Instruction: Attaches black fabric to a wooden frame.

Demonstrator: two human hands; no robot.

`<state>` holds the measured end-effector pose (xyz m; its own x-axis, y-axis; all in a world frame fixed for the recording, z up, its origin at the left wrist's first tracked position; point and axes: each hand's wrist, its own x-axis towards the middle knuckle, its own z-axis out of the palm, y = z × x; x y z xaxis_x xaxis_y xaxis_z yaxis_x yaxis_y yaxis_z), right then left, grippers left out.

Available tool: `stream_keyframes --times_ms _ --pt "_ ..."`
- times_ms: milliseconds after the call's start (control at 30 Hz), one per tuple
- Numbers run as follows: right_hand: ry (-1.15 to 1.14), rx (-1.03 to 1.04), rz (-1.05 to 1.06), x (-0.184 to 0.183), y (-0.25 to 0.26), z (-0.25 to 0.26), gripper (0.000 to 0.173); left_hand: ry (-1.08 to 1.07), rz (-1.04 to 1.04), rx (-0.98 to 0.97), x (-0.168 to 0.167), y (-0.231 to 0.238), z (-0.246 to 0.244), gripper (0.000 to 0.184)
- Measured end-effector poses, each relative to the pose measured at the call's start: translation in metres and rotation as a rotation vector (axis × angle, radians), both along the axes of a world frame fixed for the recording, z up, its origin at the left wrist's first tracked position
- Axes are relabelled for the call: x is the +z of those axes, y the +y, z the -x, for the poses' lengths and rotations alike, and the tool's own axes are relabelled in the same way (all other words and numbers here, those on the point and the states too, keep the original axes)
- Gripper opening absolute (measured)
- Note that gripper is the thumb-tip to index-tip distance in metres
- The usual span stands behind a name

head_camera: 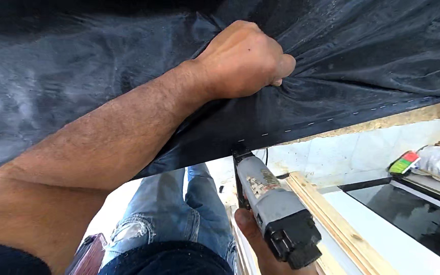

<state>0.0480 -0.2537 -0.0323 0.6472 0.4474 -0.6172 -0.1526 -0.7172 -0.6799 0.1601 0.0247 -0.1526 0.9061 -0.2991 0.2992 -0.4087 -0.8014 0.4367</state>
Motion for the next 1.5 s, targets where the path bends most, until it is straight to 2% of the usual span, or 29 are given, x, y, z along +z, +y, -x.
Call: stream_keyframes --times_ms 167,233,333,367,433,500,533,767,933,1167,1500 --pt "-0.027 -0.027 0.024 0.005 0.018 0.022 0.048 0.084 0.04 0.049 0.003 0.002 -0.003 0.04" --pt "-0.036 -0.092 -0.004 0.001 0.022 0.031 0.046 0.136 0.052 0.118 0.012 0.01 0.002 0.055" --pt "-0.056 -0.168 -0.04 -0.001 0.025 0.039 0.043 0.32 -0.042 0.226 0.04 0.034 0.033 0.076" --pt "-0.054 -0.194 -0.031 -0.001 0.027 0.041 0.042 0.365 -0.081 0.247 0.045 0.042 0.046 0.074" --pt "-0.046 -0.238 -0.023 0.0 0.031 0.044 0.041 0.399 -0.111 0.281 0.048 0.057 0.072 0.055" --pt "-0.044 -0.261 -0.011 0.001 0.034 0.047 0.038 0.319 -0.096 0.315 0.037 0.065 0.09 0.028" --pt "-0.045 -0.268 0.003 0.002 0.036 0.048 0.037 0.277 -0.085 0.33 0.032 0.065 0.097 0.025" --pt "-0.004 -0.329 0.09 0.006 0.045 0.053 0.042 0.134 0.03 0.445 0.021 0.048 0.106 0.029" --pt "0.0 -0.317 0.05 0.004 0.041 0.051 0.042 0.135 0.127 0.384 0.023 0.06 0.107 0.032" --pt "0.001 -0.299 -0.007 0.003 0.041 0.05 0.043 0.066 0.01 0.347 0.009 0.066 0.101 0.031" --pt "0.002 -0.255 -0.029 0.001 0.045 0.058 0.041 0.052 0.021 0.332 0.007 0.068 0.099 0.031"
